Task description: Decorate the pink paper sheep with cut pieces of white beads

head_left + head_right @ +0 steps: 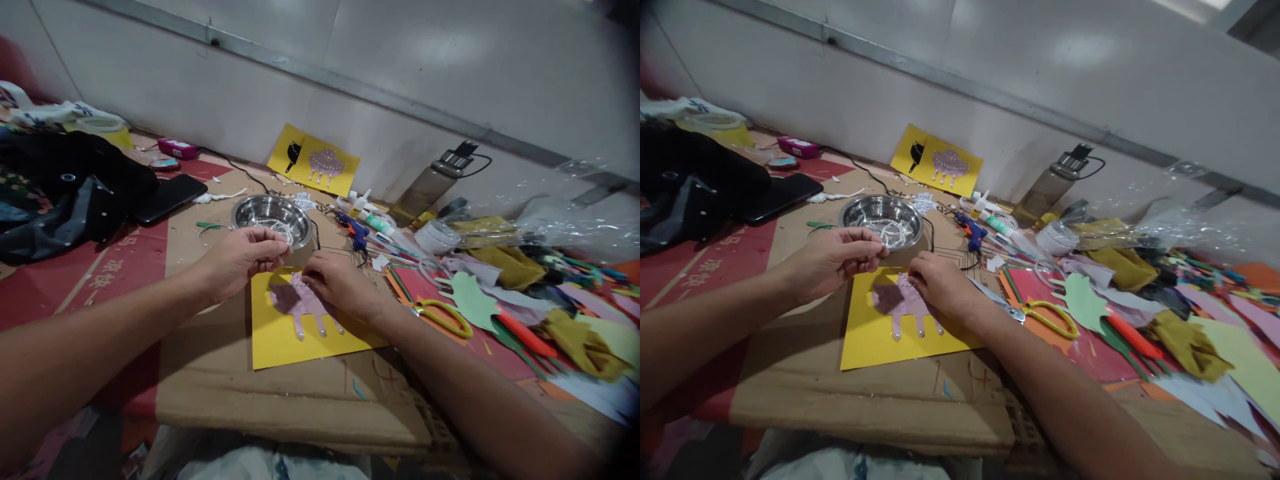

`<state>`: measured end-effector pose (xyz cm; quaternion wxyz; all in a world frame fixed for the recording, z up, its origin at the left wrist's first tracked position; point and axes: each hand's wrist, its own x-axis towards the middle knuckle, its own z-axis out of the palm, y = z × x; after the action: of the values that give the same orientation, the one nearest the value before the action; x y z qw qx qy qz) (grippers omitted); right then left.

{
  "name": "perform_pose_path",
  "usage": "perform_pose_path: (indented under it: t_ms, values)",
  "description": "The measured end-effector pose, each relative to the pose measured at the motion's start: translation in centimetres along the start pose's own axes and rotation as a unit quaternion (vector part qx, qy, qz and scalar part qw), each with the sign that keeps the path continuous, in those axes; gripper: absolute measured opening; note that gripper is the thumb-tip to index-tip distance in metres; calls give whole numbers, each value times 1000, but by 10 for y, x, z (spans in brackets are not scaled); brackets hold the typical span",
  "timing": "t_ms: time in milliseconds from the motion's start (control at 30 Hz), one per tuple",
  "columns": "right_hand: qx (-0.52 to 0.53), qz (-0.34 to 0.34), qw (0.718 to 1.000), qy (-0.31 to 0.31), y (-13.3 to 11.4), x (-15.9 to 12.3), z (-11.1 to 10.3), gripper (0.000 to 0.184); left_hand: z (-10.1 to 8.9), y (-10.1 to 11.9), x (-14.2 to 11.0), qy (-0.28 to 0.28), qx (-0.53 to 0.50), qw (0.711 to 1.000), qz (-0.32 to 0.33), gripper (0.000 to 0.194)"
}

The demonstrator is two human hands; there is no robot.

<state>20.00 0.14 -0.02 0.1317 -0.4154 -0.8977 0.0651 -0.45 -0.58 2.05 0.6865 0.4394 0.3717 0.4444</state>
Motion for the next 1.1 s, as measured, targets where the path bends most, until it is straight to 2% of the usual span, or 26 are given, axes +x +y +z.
perform_pose_path:
  t_ms: [133,300,533,967,1100]
  values:
    - [-46,-33,997,-58,1,2,-4,13,0,0,0,3,-4,1000,2,12]
    - [-2,-51,997,-65,6,2,-5,14,-1,0,0,-4,-4,1000,10,11]
    - [46,15,998,-45,5,-1,-6,12,-1,0,-1,-2,-6,1000,6,12]
    - [35,40,995,-84,7,3,2,12,1,2,1,10,14,1000,4,12]
    - [35,52,994,-92,4,5,0,12,-1,-2,2,2,77,997,29,10]
